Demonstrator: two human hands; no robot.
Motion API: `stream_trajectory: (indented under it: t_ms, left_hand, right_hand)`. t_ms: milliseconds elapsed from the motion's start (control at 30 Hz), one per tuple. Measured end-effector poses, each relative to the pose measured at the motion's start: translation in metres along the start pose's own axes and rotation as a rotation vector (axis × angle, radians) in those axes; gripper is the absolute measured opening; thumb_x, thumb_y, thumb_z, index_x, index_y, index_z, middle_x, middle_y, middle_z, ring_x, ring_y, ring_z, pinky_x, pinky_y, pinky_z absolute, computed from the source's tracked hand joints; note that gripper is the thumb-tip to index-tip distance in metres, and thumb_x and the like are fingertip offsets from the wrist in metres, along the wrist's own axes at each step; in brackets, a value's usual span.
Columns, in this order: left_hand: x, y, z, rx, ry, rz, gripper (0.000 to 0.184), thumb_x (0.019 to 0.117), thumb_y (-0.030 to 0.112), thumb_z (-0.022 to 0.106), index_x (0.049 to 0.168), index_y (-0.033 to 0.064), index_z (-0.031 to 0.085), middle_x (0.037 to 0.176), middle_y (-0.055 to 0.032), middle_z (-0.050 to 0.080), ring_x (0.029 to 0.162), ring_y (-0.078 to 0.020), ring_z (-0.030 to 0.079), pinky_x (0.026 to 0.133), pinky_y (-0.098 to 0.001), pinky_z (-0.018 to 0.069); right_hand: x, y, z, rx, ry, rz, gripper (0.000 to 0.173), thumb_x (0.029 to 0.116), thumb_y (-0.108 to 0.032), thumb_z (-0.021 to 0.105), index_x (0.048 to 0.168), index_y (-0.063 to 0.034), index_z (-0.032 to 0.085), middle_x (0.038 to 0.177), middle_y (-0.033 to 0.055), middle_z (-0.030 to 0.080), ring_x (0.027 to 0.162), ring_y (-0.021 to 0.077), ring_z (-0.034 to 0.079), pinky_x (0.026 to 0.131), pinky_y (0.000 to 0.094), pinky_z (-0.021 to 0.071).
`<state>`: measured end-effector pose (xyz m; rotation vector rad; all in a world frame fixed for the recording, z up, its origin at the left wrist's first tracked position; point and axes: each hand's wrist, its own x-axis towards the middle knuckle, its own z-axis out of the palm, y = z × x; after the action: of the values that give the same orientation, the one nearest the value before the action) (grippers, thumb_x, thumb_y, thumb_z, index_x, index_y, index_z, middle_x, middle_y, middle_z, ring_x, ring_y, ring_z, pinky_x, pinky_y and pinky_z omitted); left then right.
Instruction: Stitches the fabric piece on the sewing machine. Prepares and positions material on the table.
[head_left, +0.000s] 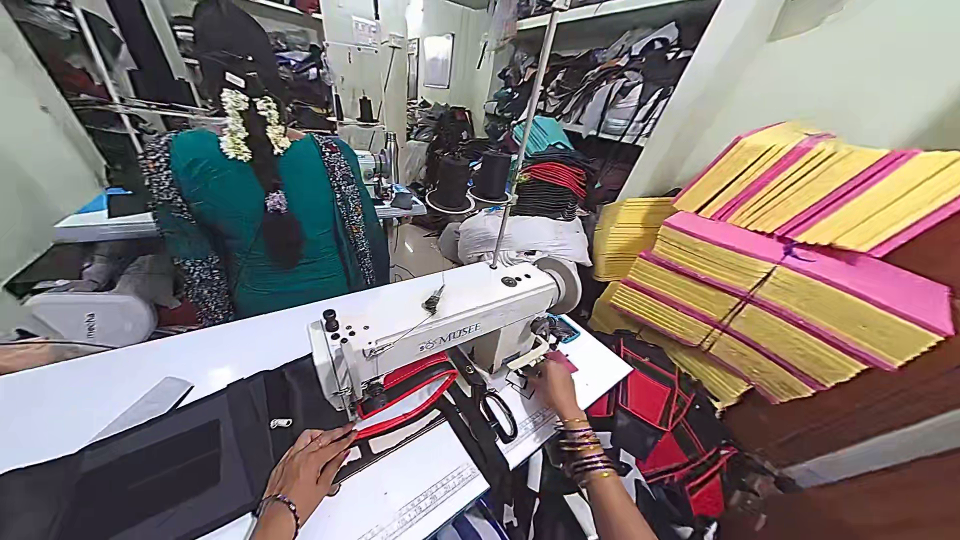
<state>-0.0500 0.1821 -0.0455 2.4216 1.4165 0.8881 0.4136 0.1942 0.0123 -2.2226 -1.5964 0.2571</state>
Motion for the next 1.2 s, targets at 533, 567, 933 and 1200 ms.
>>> stream_trajectory:
  t_ms: [533, 567, 933, 1200]
  left_hand:
    - [0.005, 0.024, -0.025, 0.028, -0.234, -0.169, 0.034, 0.1048, 0.009, 0.051, 0.131, 0.0158, 0.071, 0.140, -0.0013, 0.065, 0.131, -0.0308, 0.058, 0.103, -0.0525, 0.0444]
    - [0.004, 0.024, -0.025, 0.018, -0.235, -0.170, 0.035, 0.1051, 0.009, 0.050, 0.132, 0.0160, 0.071, 0.140, -0.0009, 0.065, 0.131, -0.0303, 0.058, 0.104, -0.0520, 0.0441]
    - [0.005, 0.023, -0.026, 0.010, -0.219, -0.164, 0.032, 0.1055, 0.014, 0.051, 0.130, 0.0165, 0.072, 0.138, -0.0003, 0.066, 0.131, -0.0296, 0.059, 0.103, -0.0526, 0.0444]
    - [0.002, 0.021, -0.022, 0.002, -0.158, -0.135, 0.031, 0.1042, 0.011, 0.053, 0.126, 0.0154, 0.075, 0.135, -0.0005, 0.069, 0.126, -0.0303, 0.062, 0.099, -0.0519, 0.0469]
  right_hand:
    - [-0.153, -0.184, 0.136, 0.092, 0.257, -0.889, 0.012, 0.0838, -0.008, 0.069, 0.086, -0.0059, 0.080, 0.081, 0.0172, 0.070, 0.073, 0.0345, 0.071, 0.060, 0.0433, 0.0581]
    - [-0.152, -0.189, 0.137, 0.084, 0.233, -0.862, 0.015, 0.0848, -0.007, 0.069, 0.093, -0.0071, 0.082, 0.083, 0.0190, 0.070, 0.075, 0.0362, 0.071, 0.061, 0.0448, 0.0579]
    - [-0.142, -0.202, 0.140, 0.059, 0.199, -0.751, 0.025, 0.0832, -0.008, 0.068, 0.104, -0.0083, 0.082, 0.097, 0.0268, 0.071, 0.088, 0.0452, 0.071, 0.066, 0.0532, 0.0575]
    - [-0.139, -0.200, 0.142, 0.082, 0.205, -0.767, 0.023, 0.0825, -0.009, 0.068, 0.101, -0.0080, 0.082, 0.094, 0.0241, 0.071, 0.086, 0.0424, 0.071, 0.065, 0.0509, 0.0574]
